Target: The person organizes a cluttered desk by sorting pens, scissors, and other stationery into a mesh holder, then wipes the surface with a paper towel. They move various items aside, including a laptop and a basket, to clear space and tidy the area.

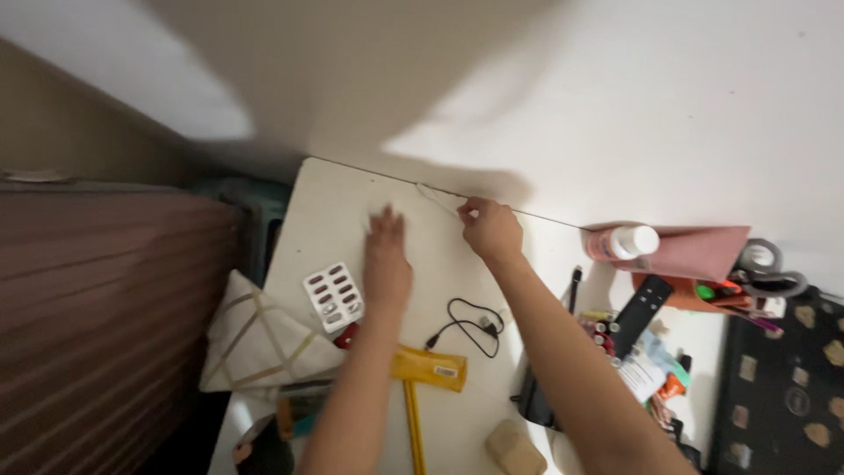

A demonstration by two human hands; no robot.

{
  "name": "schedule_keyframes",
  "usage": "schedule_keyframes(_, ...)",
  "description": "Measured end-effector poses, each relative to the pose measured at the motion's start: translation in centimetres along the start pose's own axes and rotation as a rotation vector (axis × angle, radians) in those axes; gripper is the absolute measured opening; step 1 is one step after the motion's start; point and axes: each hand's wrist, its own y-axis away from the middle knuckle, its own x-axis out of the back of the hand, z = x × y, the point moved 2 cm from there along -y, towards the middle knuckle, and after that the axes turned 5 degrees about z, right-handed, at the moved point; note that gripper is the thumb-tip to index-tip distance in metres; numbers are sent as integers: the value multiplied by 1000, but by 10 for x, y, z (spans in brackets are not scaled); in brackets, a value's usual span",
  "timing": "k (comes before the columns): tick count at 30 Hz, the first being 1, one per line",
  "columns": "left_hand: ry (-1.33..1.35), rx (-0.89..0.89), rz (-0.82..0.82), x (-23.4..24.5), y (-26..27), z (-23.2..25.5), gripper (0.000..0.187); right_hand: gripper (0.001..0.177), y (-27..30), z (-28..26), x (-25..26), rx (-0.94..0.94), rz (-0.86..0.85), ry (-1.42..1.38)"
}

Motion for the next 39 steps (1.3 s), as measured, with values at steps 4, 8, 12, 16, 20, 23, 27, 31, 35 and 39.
schedule_keyframes(4, -237, 106, 57, 25, -11, -12, 64, 17, 5, -35, 5, 203, -85, 65)
schedule_keyframes(8, -137, 283, 61, 47, -31, -62, 62, 20, 19, -52, -8, 8, -70, -150)
schedule_keyframes(12, -158, 284, -50, 52, -32, -80, 70, 23, 29, -58, -13, 56, -63, 16)
schedule_keyframes(16, -135, 279, -57, 60, -48, -79, 71, 20, 34, -63, 11, 221, -323, -160)
schedule_keyframes(20, -121, 274, -41, 54, -43, -87, 71, 17, 46, -42, 18, -54, -82, -108)
schedule_keyframes(23, -122, 261, -35, 42, -39, -95, 70, 15, 33, -21, 16, 115, -174, -29)
schedule_keyframes(27, -120, 204, -26, 34, -47, -105, 72, 15, 3, 11, 35, -41, -292, -17)
schedule_keyframes(31, -365, 71, 28, 33, -45, -107, 74, 23, 5, -23, 10, 82, -151, 69)
schedule_keyframes(35, -191, 182, -90, 28, -41, -114, 74, 24, 11, -35, -3, 8, -93, 109)
schedule_keyframes(39, -325, 122, -96, 44, -49, -112, 76, 29, -2, 17, 62, -140, -56, 206)
